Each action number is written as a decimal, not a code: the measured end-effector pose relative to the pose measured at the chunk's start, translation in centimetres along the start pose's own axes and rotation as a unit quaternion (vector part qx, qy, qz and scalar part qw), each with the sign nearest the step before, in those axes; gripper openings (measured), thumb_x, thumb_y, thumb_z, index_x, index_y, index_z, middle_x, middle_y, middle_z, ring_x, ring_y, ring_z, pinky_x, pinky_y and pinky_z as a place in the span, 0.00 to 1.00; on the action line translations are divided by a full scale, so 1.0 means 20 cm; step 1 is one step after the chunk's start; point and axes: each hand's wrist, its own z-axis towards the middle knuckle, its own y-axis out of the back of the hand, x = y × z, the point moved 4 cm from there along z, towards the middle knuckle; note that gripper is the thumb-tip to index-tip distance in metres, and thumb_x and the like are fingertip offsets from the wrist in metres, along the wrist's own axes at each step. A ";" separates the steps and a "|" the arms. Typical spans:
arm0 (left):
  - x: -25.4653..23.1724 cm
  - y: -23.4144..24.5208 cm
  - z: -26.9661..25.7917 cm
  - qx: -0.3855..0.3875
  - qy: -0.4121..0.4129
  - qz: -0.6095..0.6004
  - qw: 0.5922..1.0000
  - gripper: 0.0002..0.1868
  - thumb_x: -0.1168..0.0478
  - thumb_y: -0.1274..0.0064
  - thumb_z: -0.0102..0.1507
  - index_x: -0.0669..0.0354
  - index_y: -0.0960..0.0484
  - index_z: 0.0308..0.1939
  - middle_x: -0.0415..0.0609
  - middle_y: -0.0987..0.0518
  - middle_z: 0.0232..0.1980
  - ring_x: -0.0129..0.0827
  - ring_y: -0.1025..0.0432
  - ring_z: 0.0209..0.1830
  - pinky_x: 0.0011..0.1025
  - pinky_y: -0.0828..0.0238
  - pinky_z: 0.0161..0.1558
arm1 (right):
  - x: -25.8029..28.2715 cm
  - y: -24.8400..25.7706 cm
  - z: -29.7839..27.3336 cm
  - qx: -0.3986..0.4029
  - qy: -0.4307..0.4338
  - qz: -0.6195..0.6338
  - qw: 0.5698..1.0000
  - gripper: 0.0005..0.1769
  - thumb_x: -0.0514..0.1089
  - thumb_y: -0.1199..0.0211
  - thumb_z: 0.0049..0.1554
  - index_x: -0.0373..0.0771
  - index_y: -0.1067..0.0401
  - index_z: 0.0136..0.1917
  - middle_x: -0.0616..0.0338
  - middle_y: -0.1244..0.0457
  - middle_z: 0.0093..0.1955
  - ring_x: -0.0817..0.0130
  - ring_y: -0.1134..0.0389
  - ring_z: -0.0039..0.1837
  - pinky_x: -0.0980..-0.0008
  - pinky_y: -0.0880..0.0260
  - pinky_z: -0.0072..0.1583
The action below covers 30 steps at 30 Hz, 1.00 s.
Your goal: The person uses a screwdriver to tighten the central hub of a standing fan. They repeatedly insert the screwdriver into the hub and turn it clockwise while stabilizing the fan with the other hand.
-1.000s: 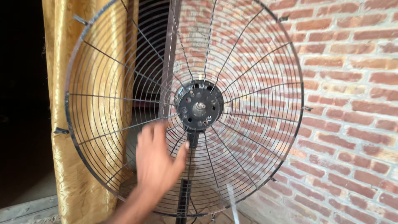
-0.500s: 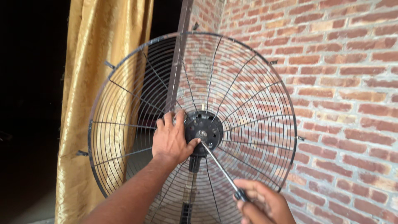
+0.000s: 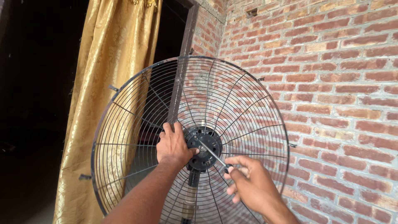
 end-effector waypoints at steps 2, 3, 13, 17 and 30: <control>-0.02 0.00 0.00 -0.003 -0.001 0.025 1.000 0.53 0.36 0.28 0.51 0.59 0.43 0.65 0.56 0.43 0.69 0.46 0.34 0.65 0.33 0.18 0.49 | 0.01 0.00 0.02 0.007 0.008 0.003 1.000 0.19 0.40 0.45 0.63 0.36 0.29 0.66 0.49 0.29 0.49 0.71 0.30 0.34 0.70 0.29 0.33; -0.03 -0.01 -0.01 -0.006 -0.003 0.034 0.999 0.53 0.35 0.29 0.52 0.60 0.43 0.65 0.56 0.43 0.68 0.45 0.34 0.65 0.33 0.18 0.48 | 0.02 0.00 0.04 0.006 0.005 -0.001 1.000 0.18 0.40 0.45 0.64 0.36 0.29 0.66 0.48 0.29 0.49 0.70 0.30 0.34 0.70 0.29 0.33; -0.05 0.00 -0.04 -0.012 0.007 0.055 0.998 0.51 0.34 0.30 0.52 0.64 0.38 0.62 0.55 0.40 0.66 0.41 0.32 0.62 0.29 0.17 0.44 | 0.08 -0.01 0.07 0.010 -0.059 0.060 0.996 0.17 0.42 0.49 0.67 0.35 0.30 0.67 0.47 0.30 0.49 0.67 0.28 0.38 0.68 0.23 0.38; -0.06 0.00 -0.05 -0.016 0.009 0.046 0.999 0.51 0.34 0.29 0.51 0.63 0.38 0.61 0.54 0.40 0.65 0.41 0.32 0.62 0.30 0.17 0.45 | 0.09 0.01 0.06 0.022 -0.048 0.055 0.997 0.17 0.42 0.50 0.68 0.35 0.30 0.66 0.48 0.31 0.48 0.68 0.29 0.38 0.68 0.24 0.38; -0.04 0.02 -0.04 -0.020 -0.011 0.057 0.998 0.53 0.34 0.28 0.50 0.63 0.39 0.64 0.55 0.41 0.68 0.41 0.33 0.63 0.30 0.18 0.45 | 0.14 0.01 0.05 0.015 -0.057 0.061 0.996 0.17 0.39 0.50 0.66 0.33 0.31 0.66 0.49 0.31 0.44 0.68 0.31 0.34 0.69 0.28 0.34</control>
